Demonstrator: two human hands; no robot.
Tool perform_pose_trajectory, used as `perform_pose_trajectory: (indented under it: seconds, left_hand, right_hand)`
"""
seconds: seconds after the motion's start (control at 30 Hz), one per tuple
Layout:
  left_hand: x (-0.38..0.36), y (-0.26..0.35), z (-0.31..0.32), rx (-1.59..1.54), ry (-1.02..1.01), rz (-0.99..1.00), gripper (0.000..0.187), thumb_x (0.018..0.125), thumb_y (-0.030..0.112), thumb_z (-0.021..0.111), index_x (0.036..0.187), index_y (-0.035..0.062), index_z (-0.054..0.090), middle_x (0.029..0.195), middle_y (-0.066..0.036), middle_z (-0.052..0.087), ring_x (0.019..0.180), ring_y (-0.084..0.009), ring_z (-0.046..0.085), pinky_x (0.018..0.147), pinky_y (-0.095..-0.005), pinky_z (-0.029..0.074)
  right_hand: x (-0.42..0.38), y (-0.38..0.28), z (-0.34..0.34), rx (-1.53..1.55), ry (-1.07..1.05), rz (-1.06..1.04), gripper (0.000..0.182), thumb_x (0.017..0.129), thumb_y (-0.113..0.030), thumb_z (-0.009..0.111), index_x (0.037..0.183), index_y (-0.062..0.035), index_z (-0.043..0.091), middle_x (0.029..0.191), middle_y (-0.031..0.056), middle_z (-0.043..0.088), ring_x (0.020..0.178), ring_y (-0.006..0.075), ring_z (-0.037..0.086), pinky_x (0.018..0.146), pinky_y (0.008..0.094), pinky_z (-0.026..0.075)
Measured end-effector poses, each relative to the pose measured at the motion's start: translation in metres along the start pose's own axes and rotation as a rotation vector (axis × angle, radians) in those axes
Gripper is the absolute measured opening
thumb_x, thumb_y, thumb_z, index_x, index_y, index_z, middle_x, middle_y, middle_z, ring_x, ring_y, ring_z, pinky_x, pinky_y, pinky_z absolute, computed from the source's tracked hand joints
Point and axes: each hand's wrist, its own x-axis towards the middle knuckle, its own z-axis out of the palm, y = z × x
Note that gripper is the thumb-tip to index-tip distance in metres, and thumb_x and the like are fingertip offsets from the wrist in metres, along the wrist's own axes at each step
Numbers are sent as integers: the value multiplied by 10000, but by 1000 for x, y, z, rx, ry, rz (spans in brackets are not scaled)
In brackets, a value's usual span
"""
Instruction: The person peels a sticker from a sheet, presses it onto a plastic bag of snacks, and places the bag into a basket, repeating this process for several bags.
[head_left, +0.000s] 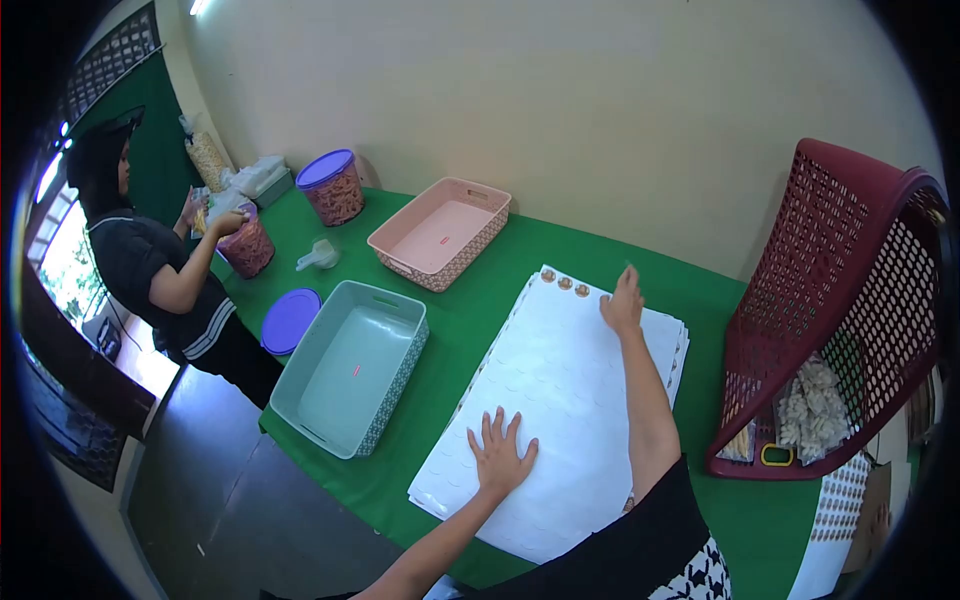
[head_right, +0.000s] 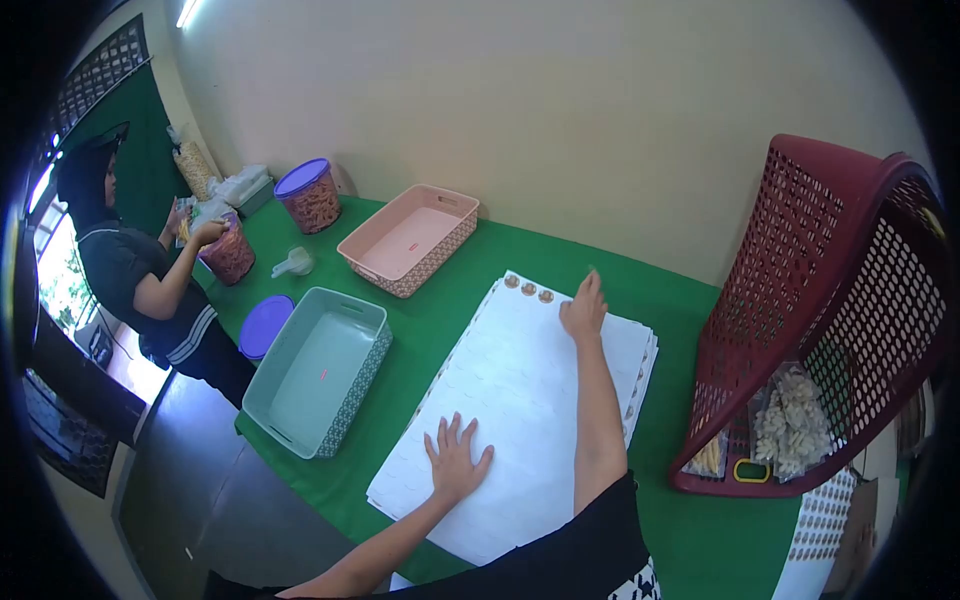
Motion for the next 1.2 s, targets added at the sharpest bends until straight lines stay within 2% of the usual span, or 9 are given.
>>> perform_pose_trajectory:
  seconds: [0.2,0.3,0.4,0.73,0.83,0.97,1.1,1.17,1.2]
  left_hand:
    - [-2,-3,2,-8,16,10,535,761,414,458,1202,117,402,1288,-146,288,1233,-322,161,961,-559,47]
    - [-2,-4,3,-30,33,11,536,759,415,462,1201,117,403,1290,-144,288,1234,-321,160,961,-558,45]
    - [-2,-6,5,-41,45,13,538,756,418,464,1199,118,405,1296,-142,282,1236,-320,155,963,-557,39]
    - [-5,-8,10,-28,44,4,559,753,429,457,1211,115,396,1313,-137,259,1247,-310,127,977,-545,2]
    - [-5,-8,10,-46,62,6,548,748,416,477,1204,122,405,1311,-124,267,1249,-300,128,984,-529,0]
    - [-4,-12,10,-112,92,-15,524,740,412,504,1178,134,435,1297,-111,299,1250,-270,145,996,-500,2]
    - [9,-23,3,-396,24,-182,396,743,381,535,1047,128,515,1247,-85,372,1210,-227,257,1007,-457,73]
    - [23,-49,0,-1382,-66,-300,338,773,343,510,1010,102,521,1190,-77,421,1124,-202,368,970,-415,203]
    - [16,-58,-3,-1525,114,-186,314,792,306,491,1000,73,518,1118,-75,467,1043,-179,426,896,-344,298]
  right_hand:
    - [22,-12,-41,206,340,-166,391,688,-89,558,1060,13,491,1143,132,448,1015,279,448,824,383,371]
    - [-28,-44,-79,641,484,-295,102,625,-12,658,709,-27,602,721,79,616,695,200,573,650,290,446]
    - [-128,-52,-106,722,285,-154,142,628,-44,686,666,-24,550,650,56,581,595,109,544,582,240,432]
    - [-414,-19,-152,957,-17,574,205,696,-50,652,828,22,512,684,45,537,561,72,491,506,191,407]
    - [-428,-14,-163,888,-52,394,197,753,-62,591,915,24,521,669,63,565,603,80,534,514,192,421]
    - [-418,-27,-183,982,-107,486,161,766,-40,560,910,30,547,689,86,594,646,89,562,532,201,433]
    - [-415,-32,-184,745,33,282,160,732,7,557,886,15,601,729,112,616,671,121,581,595,225,446]
    - [-419,-36,-187,667,64,250,175,715,15,563,883,8,613,744,115,619,672,133,584,616,233,448]
    - [-421,-37,-189,648,47,242,187,705,16,571,887,2,617,755,123,620,677,143,585,632,237,448]
